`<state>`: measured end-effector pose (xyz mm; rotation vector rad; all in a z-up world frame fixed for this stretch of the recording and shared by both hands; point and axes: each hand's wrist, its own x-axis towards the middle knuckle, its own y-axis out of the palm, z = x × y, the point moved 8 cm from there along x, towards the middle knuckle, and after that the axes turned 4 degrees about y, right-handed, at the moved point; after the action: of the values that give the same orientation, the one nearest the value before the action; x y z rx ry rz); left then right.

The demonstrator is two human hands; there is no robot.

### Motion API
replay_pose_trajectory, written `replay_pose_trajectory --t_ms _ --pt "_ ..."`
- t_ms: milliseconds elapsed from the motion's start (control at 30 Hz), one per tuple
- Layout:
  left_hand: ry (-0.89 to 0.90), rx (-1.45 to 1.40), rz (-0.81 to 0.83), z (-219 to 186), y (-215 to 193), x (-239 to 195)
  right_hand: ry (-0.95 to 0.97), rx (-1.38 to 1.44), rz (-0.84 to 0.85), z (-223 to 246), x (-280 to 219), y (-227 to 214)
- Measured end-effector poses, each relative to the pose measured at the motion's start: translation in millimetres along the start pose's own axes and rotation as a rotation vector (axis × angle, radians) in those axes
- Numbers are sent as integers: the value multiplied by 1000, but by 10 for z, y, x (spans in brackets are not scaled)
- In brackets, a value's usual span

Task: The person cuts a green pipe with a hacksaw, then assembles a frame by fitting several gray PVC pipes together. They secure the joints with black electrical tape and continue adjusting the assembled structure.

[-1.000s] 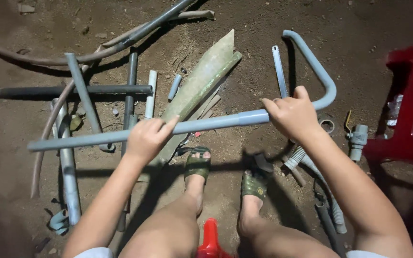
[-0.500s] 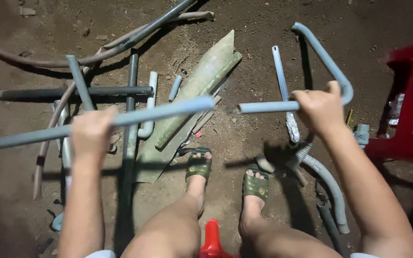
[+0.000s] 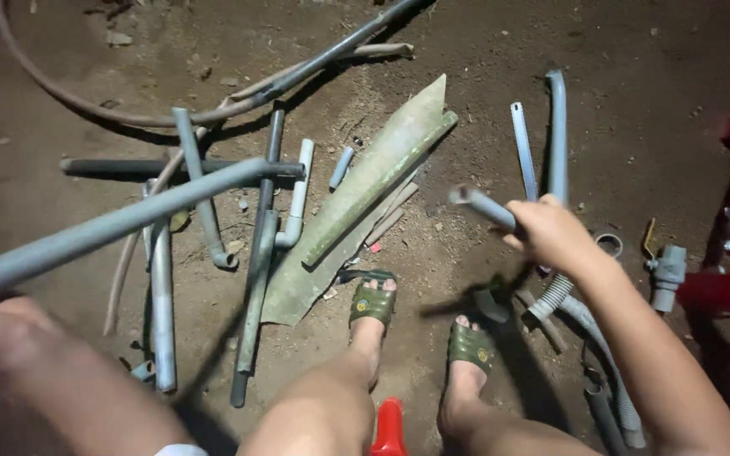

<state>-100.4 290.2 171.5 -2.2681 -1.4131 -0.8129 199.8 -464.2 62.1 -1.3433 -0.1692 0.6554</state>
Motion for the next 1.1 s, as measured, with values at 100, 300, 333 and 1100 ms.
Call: replay_pose_trajectory --t_ms 100,300,333,1100 --pt "-261 -320 -251 19 413 -82 54 123 74 108 35 157" --pt "-789 -624 -562 165 1534 -755 -177 19 -96 360 -75 130" --pt "-845 -674 -527 212 1664 -829 -207 -5 -103 402 -101 109" --pt "-1009 -681 -489 651 1780 -1317 -199 -74 -162 540 -333 -177"
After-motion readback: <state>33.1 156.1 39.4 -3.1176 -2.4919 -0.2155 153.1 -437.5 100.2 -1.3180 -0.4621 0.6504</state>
